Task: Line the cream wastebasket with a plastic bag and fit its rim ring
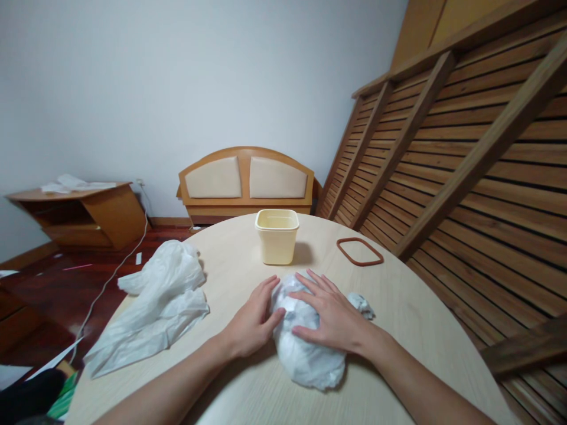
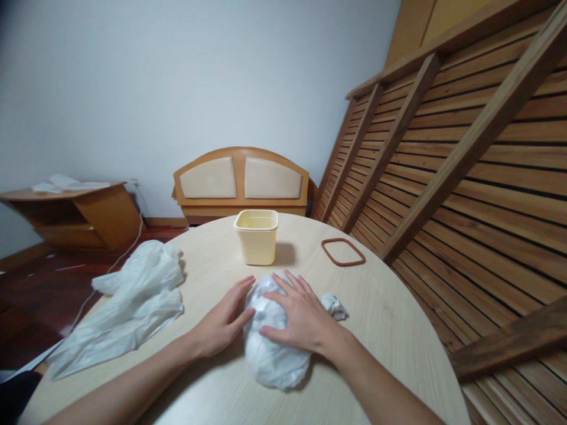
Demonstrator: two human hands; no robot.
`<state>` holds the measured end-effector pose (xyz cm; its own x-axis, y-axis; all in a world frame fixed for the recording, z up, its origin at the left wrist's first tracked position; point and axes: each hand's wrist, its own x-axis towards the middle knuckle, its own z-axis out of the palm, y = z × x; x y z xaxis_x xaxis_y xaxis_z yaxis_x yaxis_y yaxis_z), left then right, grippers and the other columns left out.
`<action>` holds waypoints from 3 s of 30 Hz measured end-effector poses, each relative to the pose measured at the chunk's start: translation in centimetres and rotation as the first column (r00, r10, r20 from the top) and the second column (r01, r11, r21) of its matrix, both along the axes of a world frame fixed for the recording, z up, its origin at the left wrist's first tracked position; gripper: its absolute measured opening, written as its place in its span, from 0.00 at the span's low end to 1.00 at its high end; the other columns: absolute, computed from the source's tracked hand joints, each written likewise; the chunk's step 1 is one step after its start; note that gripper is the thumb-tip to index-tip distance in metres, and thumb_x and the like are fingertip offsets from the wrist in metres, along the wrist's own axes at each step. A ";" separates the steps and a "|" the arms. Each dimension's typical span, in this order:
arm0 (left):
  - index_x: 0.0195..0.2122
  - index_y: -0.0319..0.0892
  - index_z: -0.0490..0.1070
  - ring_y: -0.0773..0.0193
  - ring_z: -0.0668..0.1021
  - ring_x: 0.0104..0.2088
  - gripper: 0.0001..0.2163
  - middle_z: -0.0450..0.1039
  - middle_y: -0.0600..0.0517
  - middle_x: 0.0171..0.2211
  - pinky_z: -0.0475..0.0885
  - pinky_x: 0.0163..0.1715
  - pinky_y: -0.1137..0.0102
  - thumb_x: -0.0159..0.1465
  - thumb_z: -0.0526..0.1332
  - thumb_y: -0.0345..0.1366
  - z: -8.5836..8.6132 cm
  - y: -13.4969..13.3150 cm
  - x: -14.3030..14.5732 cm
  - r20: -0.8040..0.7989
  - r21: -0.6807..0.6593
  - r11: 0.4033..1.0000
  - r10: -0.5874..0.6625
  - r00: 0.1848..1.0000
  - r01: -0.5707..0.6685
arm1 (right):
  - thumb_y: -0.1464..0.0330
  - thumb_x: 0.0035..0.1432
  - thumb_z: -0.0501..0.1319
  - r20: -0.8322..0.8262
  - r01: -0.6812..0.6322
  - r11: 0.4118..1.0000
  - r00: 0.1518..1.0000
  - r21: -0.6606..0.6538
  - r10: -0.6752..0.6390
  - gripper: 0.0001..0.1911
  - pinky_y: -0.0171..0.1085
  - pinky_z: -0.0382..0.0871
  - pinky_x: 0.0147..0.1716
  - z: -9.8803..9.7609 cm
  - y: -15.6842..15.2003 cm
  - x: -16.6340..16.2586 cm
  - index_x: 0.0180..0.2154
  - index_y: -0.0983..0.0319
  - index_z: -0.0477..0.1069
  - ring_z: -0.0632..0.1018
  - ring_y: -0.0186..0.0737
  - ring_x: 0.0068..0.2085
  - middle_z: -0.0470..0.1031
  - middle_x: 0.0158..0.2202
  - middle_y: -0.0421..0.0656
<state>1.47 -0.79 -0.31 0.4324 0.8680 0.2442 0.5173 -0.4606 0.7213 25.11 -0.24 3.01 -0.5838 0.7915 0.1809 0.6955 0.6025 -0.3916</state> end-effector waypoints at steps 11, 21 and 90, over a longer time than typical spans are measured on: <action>0.63 0.40 0.62 0.46 0.60 0.69 0.25 0.60 0.40 0.67 0.57 0.67 0.47 0.67 0.57 0.43 -1.3 0.1 0.6 -0.334 0.143 0.988 -0.004 0.943 0.055 | 0.48 0.60 0.61 -0.008 0.310 0.935 0.950 0.171 -0.313 0.31 0.61 0.55 0.64 -0.3 0.3 -0.1 0.58 0.59 0.72 0.60 0.63 0.68 0.64 0.66 0.52; 0.63 0.38 0.63 0.46 0.59 0.69 0.24 0.59 0.38 0.68 0.57 0.67 0.48 0.69 0.56 0.43 -0.9 0.0 0.8 -0.394 0.132 0.989 -0.007 0.919 0.064 | 0.65 0.62 0.56 0.238 0.567 0.803 0.767 0.184 -0.596 0.20 0.70 0.61 0.54 -0.3 0.5 2.6 0.53 0.63 0.73 0.66 0.70 0.62 0.69 0.62 0.57; 0.61 0.46 0.61 0.50 0.72 0.60 0.20 0.60 0.41 0.66 0.73 0.56 0.53 0.68 0.55 0.36 4.5 0.6 -4.3 -0.474 0.395 0.914 0.121 0.872 0.088 | 0.60 0.68 0.54 0.005 0.125 0.981 0.992 0.147 -0.127 0.24 0.55 0.59 0.64 -3.9 4.3 2.9 0.62 0.61 0.64 0.68 0.49 0.64 0.68 0.64 0.51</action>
